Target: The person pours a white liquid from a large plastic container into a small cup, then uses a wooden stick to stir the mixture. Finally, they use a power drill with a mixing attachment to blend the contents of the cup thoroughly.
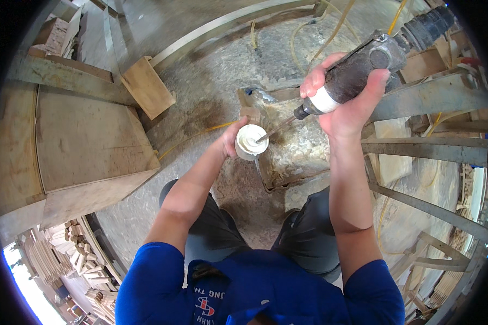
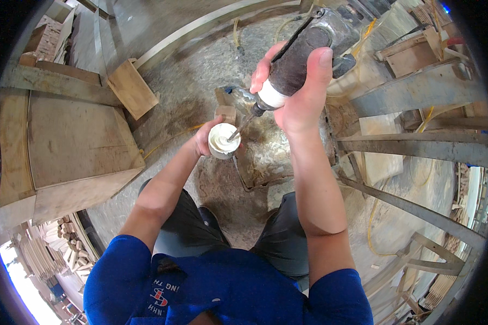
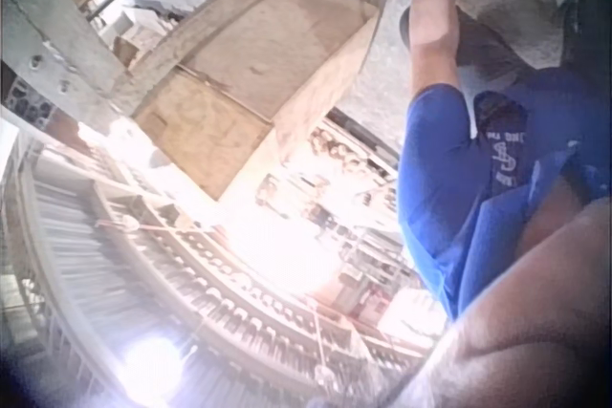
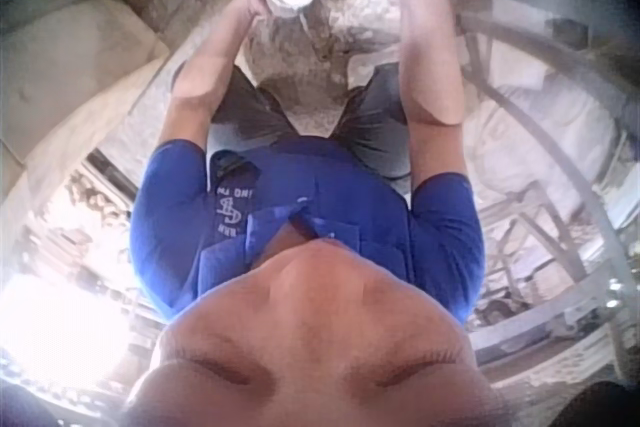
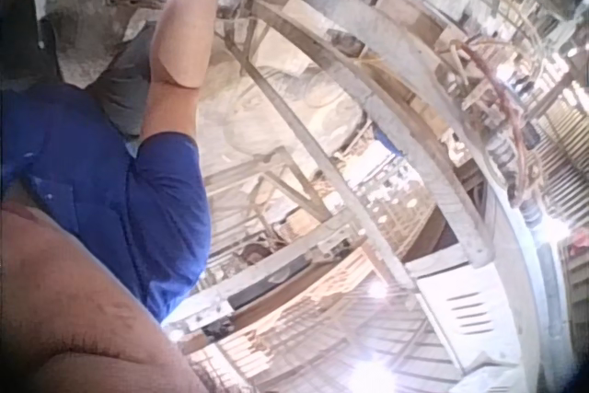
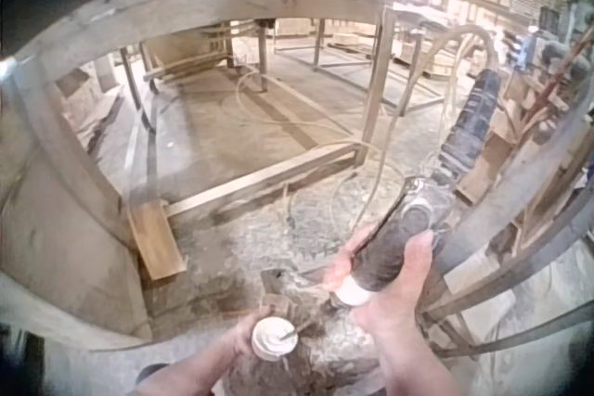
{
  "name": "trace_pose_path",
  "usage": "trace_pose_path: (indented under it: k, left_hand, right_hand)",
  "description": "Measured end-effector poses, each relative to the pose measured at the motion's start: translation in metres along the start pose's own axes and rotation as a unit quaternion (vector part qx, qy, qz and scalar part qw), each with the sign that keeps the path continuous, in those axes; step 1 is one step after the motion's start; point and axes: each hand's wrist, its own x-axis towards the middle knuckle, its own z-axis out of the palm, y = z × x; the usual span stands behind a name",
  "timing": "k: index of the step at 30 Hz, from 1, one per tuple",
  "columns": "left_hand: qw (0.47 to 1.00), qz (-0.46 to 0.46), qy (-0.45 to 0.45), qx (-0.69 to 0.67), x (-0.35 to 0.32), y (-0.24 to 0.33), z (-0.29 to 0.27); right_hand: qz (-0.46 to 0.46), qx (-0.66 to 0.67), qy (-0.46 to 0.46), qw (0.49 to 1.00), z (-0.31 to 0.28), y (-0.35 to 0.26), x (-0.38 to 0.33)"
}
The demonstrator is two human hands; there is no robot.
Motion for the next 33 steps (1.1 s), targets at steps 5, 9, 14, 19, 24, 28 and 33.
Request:
trace_pose_path:
  k: [5,9,14,19,24,28,33]
  left_hand:
    - [1.000,0.012,0.017,0.000,-0.002,-0.001,0.005]
    - [0.999,0.044,0.023,-0.021,-0.006,-0.006,0.011]
    - [0.990,0.106,0.091,0.002,-0.007,-0.008,0.029]
    - [0.982,0.142,0.122,0.009,-0.006,-0.011,0.033]
    - [0.984,0.133,0.115,0.018,-0.002,-0.012,0.030]
    - [0.984,0.133,0.113,0.020,0.003,-0.013,0.025]
    - [0.988,0.117,0.100,-0.001,0.001,-0.010,0.022]
  right_hand:
    - [-0.001,0.025,0.004,1.000,0.004,-0.002,-0.003]
    - [-0.008,0.029,0.005,1.000,0.006,-0.005,-0.005]
    - [-0.035,0.003,0.027,0.999,0.011,-0.005,-0.007]
    - [-0.061,-0.069,0.023,0.995,0.020,0.000,-0.009]
    - [-0.083,-0.156,0.007,0.984,0.029,0.001,-0.011]
    - [-0.063,-0.122,0.024,0.990,0.027,0.002,-0.009]
    - [-0.088,-0.056,0.015,0.994,0.021,0.003,-0.005]
